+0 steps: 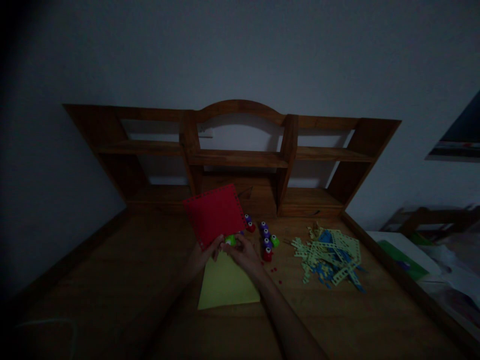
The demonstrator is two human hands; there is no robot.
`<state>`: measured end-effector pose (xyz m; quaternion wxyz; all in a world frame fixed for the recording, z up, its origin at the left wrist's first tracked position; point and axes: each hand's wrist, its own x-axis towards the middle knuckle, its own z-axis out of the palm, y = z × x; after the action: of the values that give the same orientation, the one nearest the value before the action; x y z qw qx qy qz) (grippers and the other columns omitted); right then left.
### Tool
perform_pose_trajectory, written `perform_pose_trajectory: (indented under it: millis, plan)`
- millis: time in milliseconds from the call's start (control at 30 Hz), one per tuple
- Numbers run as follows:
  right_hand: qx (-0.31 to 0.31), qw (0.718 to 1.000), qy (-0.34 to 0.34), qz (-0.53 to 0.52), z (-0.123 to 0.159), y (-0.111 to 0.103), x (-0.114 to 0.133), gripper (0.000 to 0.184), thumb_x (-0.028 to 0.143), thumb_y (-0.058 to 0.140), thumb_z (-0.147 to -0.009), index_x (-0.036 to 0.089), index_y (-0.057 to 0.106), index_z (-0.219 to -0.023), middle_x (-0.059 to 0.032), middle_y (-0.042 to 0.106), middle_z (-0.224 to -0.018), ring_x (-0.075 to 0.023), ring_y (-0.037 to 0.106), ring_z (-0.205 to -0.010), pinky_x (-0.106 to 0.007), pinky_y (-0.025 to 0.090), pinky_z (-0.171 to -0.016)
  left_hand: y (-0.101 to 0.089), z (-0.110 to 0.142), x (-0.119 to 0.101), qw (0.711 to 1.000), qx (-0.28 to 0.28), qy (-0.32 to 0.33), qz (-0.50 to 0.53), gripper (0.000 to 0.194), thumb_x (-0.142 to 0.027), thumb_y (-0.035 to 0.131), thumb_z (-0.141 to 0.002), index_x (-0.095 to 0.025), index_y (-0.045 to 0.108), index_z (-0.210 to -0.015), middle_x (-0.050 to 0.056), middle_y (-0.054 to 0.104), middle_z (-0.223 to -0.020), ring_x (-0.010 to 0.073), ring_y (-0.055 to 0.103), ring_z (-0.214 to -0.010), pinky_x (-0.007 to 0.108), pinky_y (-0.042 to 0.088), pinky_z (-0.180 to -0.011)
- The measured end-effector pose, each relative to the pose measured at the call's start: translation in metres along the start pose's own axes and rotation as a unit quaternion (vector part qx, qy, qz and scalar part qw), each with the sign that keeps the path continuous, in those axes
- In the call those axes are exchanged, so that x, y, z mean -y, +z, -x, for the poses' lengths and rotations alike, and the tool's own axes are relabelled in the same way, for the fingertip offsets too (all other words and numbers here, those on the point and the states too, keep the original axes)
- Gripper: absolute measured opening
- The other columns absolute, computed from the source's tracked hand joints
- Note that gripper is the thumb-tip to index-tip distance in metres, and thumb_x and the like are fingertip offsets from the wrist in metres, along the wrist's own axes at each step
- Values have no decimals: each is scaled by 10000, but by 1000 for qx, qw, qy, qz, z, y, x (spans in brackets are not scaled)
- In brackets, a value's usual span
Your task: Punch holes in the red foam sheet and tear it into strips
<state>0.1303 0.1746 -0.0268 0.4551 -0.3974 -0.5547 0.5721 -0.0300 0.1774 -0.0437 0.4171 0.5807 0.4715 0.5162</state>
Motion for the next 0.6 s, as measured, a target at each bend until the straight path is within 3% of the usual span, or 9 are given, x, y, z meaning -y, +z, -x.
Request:
perform_pose_trajectory:
  millis: [267,600]
  plan:
    - [-1,1000,22,6,0,-1,-4,414,521,717,-670,189,596,-885,38,494,-634,-71,370,-479,-205,250,-430,1,-3,6,1000,-5,-11,4,427,-512,557,-819,-161,509,-580,-29,476,-464,104,451,-434,215,337,-466]
    - [4,1000,11,13,-1,-3,-5,389,499,711,-691,187,603,-897,36,494,-633,-73,386,-485,-204,260,-431,1,0,-4,1000,1,-7,15,390,-491,558,-829,-159,523,-628,-33,484,-486,101,452,-437,214,347,-468]
